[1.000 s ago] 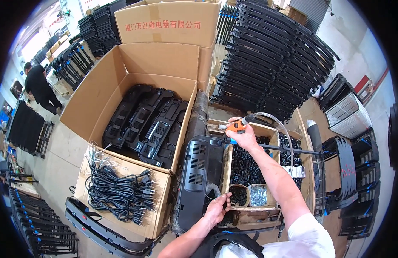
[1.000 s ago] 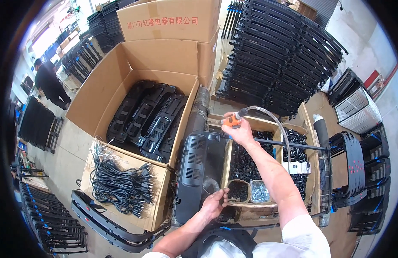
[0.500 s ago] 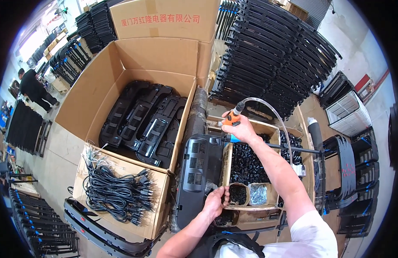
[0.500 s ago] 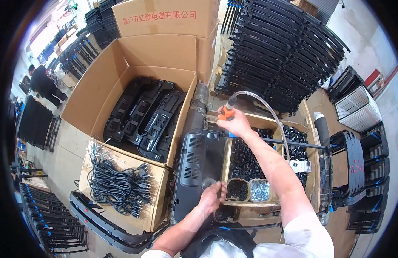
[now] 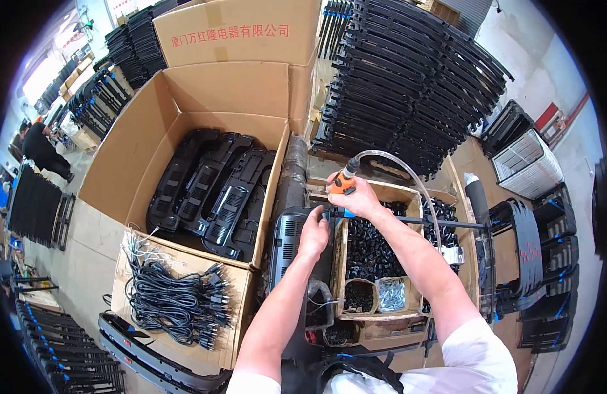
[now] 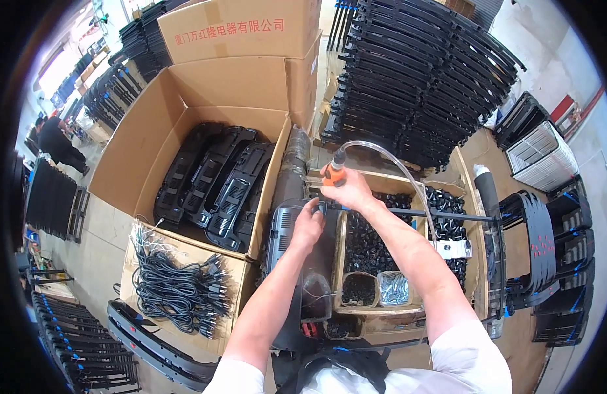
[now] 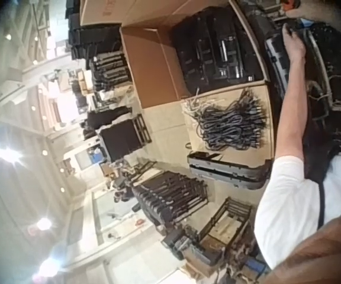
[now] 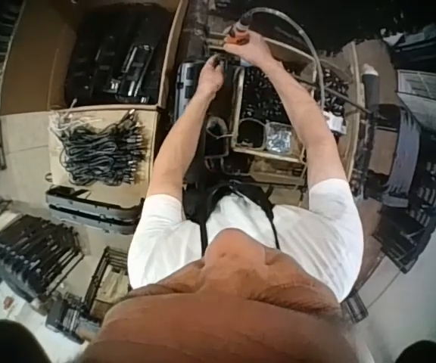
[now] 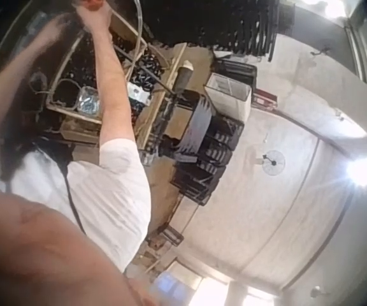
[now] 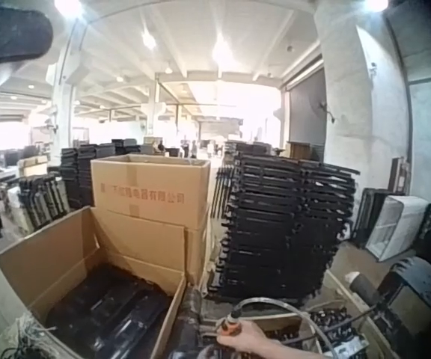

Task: Connect electrical wiring and secure plastic casing components using a screwdriver in a manufacturing setting.

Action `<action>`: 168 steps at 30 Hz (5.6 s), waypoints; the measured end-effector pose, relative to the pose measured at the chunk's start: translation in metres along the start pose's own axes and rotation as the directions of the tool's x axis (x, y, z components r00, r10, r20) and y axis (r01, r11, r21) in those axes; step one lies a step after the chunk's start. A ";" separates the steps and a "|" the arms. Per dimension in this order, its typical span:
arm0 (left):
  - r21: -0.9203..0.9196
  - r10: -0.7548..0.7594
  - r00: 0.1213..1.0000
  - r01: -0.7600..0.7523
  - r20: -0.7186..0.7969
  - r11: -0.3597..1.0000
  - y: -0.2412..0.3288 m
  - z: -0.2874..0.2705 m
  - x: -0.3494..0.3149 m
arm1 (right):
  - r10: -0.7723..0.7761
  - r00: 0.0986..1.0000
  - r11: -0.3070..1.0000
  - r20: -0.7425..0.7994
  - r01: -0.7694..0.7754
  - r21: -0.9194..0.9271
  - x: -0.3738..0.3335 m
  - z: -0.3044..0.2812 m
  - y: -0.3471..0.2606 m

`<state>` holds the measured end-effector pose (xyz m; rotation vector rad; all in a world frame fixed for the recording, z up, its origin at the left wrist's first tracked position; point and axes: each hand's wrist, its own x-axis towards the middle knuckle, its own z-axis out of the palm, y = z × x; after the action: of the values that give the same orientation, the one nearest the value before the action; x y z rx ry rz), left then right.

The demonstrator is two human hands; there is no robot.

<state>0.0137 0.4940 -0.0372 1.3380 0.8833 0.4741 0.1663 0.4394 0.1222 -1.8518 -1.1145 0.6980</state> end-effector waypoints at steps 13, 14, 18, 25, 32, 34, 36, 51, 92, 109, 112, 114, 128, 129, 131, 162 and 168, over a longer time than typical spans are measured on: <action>-0.187 -0.175 0.978 0.194 0.111 0.963 0.056 0.053 -0.004 | -0.024 0.999 1.000 -0.021 0.024 0.015 -0.009 -0.031 0.016; -0.280 -0.175 0.978 0.200 0.110 0.939 0.058 0.045 -0.007 | -0.025 1.000 0.999 -0.011 0.025 0.025 -0.007 -0.027 0.007; -0.294 -0.155 0.985 0.171 0.077 0.940 0.073 0.013 -0.011 | -0.045 0.999 0.984 0.030 0.039 0.175 0.001 -0.019 -0.016; -0.084 -0.170 0.984 0.174 0.061 0.981 0.065 -0.017 -0.007 | -0.060 0.998 0.991 0.036 0.055 0.126 0.019 0.017 -0.010; 0.036 -0.161 0.986 0.159 0.048 0.987 0.056 -0.017 -0.004 | -0.029 0.998 0.995 0.063 0.023 0.098 0.024 0.021 -0.009; -0.143 -0.045 0.993 0.029 -0.106 0.989 0.046 -0.015 -0.006 | -0.096 0.994 0.981 0.048 0.086 0.172 0.023 0.025 -0.007; -0.192 -0.075 0.991 0.052 -0.111 0.980 0.040 -0.020 -0.011 | -0.097 0.994 0.991 0.047 0.092 0.096 0.022 0.025 -0.008; 0.567 -0.064 0.993 0.112 -0.104 0.816 0.076 -0.086 0.000 | -0.084 0.993 0.994 0.082 0.078 0.073 0.021 0.011 -0.006; 0.757 -0.491 0.778 0.030 0.392 0.653 0.126 -0.064 0.107 | -0.092 0.988 0.995 0.120 0.086 0.050 0.022 -0.001 -0.001; 0.796 -0.084 0.916 -0.291 0.391 0.530 0.087 -0.071 0.078 | -0.188 0.982 0.979 0.032 0.184 0.092 0.017 0.005 0.016; 0.876 -0.108 0.939 -0.257 0.326 0.407 0.096 -0.058 0.077 | -0.253 0.967 0.943 -0.024 0.252 0.219 0.028 0.000 0.003; 0.833 0.025 0.930 -0.340 0.366 0.436 0.081 -0.079 0.074 | -0.188 0.979 0.948 -0.075 0.201 0.245 0.044 -0.007 -0.023; -0.381 -0.297 0.940 0.339 0.166 0.860 0.101 -0.012 -0.023 | 0.079 0.953 0.736 -0.292 0.142 0.662 -0.101 -0.075 0.051; -0.451 -0.325 0.929 0.371 0.180 0.812 0.090 -0.005 -0.043 | 0.104 0.946 0.740 -0.307 0.133 0.659 -0.116 -0.075 0.053; -0.576 -0.403 0.896 0.432 0.186 0.695 0.063 0.012 -0.076 | 0.139 0.945 0.709 -0.296 0.113 0.696 -0.140 -0.073 0.061; -0.870 -0.362 0.798 0.484 0.481 -0.090 0.047 0.082 -0.015 | -0.045 0.993 0.963 -0.109 0.072 0.259 -0.063 -0.077 0.040; -0.892 -0.485 0.798 0.447 0.359 0.075 0.059 0.087 -0.027 | -0.051 0.993 0.987 -0.103 0.066 0.143 -0.035 -0.061 0.030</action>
<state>0.0752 0.4312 0.0260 -0.1979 0.7424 0.3842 0.2111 0.3778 0.1274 -1.7037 -1.0220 0.6303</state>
